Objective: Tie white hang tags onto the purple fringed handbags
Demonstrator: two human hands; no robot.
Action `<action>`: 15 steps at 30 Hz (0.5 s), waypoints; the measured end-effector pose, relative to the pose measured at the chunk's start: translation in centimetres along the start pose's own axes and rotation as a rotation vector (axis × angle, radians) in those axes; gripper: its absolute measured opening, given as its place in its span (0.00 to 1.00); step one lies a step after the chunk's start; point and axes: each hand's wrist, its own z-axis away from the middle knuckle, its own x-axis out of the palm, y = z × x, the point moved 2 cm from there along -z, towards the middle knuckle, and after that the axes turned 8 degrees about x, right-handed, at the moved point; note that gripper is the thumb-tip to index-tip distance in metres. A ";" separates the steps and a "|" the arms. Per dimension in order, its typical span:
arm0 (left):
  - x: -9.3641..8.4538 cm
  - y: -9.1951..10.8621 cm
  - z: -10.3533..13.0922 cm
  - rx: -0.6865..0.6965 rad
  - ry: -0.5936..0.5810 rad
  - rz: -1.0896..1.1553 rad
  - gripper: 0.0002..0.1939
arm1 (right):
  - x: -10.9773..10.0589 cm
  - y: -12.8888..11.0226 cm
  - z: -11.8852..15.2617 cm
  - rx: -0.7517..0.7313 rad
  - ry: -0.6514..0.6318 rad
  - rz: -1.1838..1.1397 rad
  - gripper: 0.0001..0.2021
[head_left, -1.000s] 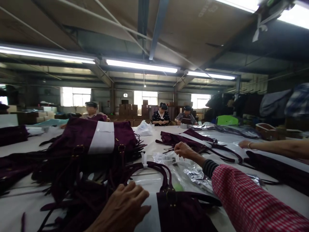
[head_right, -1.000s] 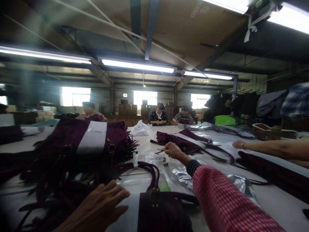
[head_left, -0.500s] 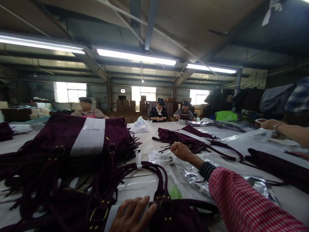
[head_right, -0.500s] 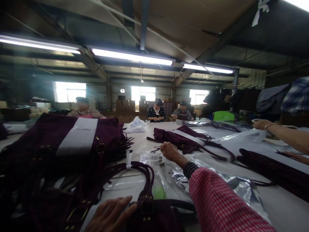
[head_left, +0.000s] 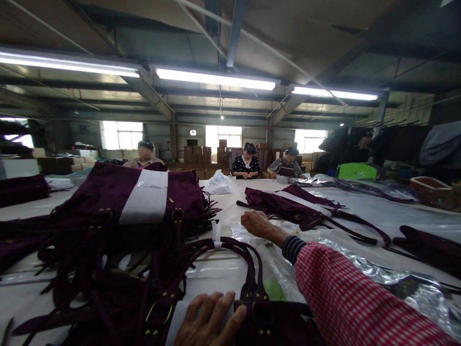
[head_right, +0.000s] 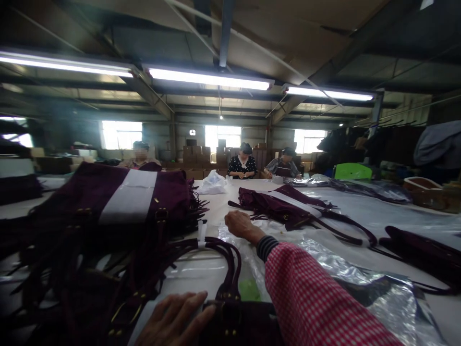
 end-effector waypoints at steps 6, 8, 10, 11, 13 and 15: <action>-0.6 0.6 -0.7 -0.072 0.000 0.031 0.25 | 0.2 -2.4 0.2 -0.126 -0.110 -0.227 0.10; -0.9 0.8 -0.8 -0.091 -0.025 0.035 0.25 | -0.6 -2.0 1.9 -0.168 -0.173 -0.325 0.08; -1.2 0.9 -0.8 -0.106 -0.023 0.047 0.25 | -2.4 -1.1 3.9 -0.169 -0.192 -0.408 0.07; -1.4 0.9 -0.8 -0.110 -0.011 0.058 0.24 | -3.6 -0.5 4.8 -0.152 -0.181 -0.447 0.09; -1.5 0.7 -0.9 -0.116 0.020 0.084 0.23 | -6.2 0.8 6.5 -0.088 -0.128 -0.544 0.12; -1.6 0.6 -0.8 -0.129 0.046 0.101 0.23 | -8.5 2.2 8.1 -0.018 -0.074 -0.634 0.13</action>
